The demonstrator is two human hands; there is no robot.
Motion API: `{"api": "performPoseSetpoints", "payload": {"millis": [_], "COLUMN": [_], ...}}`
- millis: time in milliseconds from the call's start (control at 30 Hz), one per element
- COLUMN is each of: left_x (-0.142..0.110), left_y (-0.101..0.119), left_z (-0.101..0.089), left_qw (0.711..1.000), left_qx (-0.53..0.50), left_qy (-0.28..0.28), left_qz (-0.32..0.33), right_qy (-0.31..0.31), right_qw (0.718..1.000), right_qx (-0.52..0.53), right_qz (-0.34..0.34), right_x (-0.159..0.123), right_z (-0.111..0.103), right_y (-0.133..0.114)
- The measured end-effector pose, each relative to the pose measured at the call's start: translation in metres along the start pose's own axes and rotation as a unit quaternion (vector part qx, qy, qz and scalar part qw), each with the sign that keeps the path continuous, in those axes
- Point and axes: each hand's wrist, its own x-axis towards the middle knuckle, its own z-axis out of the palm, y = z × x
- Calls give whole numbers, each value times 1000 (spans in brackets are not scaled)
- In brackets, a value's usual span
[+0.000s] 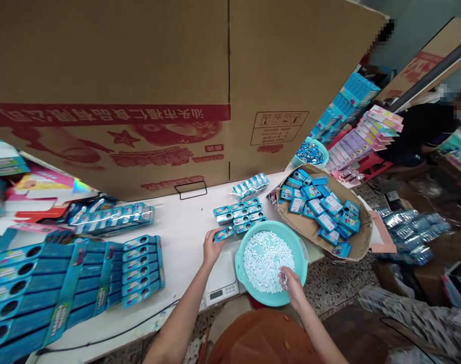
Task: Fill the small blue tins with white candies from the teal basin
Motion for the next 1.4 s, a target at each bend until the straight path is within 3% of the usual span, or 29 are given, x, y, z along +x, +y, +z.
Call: {"api": "performPoseSetpoints", "payload": {"millis": [267,567,933,1067,1167,1267,1400], "left_x": [4,30,28,14,7,6,13], "left_y": [-13,-17,-13,12,50,98,153], "left_z": [4,21,29,27,39,75,156], "left_qw": [1000,999,991,969,958,955,930], "left_qx": [28,36,78,153,176,167,150], "left_qy": [-7,-11,110,190,177,81,-105], "left_qz": [-9,-2,-19,47,138,229,319], "right_qy": [-10,3,-4,-16,-53,-121,-181], "right_qw": [1000,1000,1000,990,941,870,806], "right_qx": [-17,-29,-13,-111,-257,-381,-465], "right_qz": [-22,-6,1,-82,-212,-289,-320], "right_x": [6,1,8,29,42,50,52], "right_z": [9,6,-2,-5,-9,-13,-22], "right_y": [-10,-10,-4,-1,-2,-4,-4]}}
